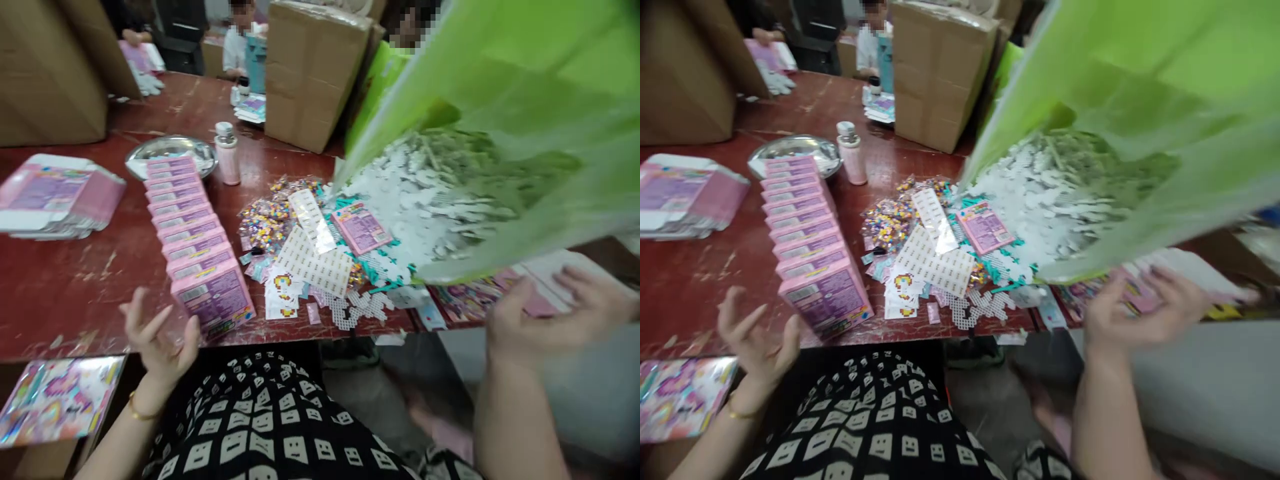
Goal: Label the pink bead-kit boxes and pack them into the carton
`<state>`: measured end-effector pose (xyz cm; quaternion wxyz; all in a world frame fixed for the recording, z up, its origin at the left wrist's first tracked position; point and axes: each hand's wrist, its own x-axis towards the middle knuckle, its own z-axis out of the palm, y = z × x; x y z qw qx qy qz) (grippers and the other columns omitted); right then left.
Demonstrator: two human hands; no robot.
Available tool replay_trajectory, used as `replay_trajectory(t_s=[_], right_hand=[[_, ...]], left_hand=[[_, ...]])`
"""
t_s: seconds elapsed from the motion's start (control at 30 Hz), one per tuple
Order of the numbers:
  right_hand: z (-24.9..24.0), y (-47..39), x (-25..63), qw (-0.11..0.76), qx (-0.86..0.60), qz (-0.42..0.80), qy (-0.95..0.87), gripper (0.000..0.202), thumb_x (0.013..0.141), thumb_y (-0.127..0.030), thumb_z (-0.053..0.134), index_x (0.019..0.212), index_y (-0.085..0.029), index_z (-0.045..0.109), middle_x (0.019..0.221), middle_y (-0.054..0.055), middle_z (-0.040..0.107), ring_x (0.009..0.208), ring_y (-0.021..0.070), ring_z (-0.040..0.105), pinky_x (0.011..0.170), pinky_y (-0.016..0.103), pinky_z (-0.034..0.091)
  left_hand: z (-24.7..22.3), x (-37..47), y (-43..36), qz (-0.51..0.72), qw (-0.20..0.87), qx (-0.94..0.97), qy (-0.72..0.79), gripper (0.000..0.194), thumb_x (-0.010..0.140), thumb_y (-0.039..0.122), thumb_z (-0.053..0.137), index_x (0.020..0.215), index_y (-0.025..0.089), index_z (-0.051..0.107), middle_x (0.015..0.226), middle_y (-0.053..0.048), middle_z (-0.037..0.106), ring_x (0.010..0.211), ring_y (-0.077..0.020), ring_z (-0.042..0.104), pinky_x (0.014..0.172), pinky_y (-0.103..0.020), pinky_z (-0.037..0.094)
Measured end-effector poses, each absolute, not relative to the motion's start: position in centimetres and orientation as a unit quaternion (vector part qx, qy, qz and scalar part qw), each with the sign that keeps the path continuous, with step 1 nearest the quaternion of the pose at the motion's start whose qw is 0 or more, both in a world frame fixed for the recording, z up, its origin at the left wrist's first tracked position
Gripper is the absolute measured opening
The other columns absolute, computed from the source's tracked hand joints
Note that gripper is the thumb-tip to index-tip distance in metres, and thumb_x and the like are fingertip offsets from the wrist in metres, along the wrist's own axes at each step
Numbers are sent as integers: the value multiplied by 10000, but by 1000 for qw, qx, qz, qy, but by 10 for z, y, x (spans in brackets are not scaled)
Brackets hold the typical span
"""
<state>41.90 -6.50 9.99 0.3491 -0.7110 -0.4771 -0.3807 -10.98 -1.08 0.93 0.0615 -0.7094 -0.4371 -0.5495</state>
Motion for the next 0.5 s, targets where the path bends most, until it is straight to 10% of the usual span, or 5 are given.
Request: replay_trajectory(t_s=[0.27,0.5], right_hand=[[4,-1,198,342,-454,-23,-822,120,911,-183,555,987,-259,609,878,39,733,850,210,695,876,396,496],[-44,61,168,196,-545,52,-814,601,833,-446,651,1347,-179,488,1362,217,550,1255,411,509,963,586,422]], left_hand=[[15,-94,-26,-513,88,-754,-401,440,731,47,673,1101,252,554,1549,-55,384,1412,-260,403,1225,-594,86],[6,-139,-66,-492,46,-701,-514,441,815,31,596,1196,232,502,1237,-96,663,1166,-239,638,1114,-634,349]])
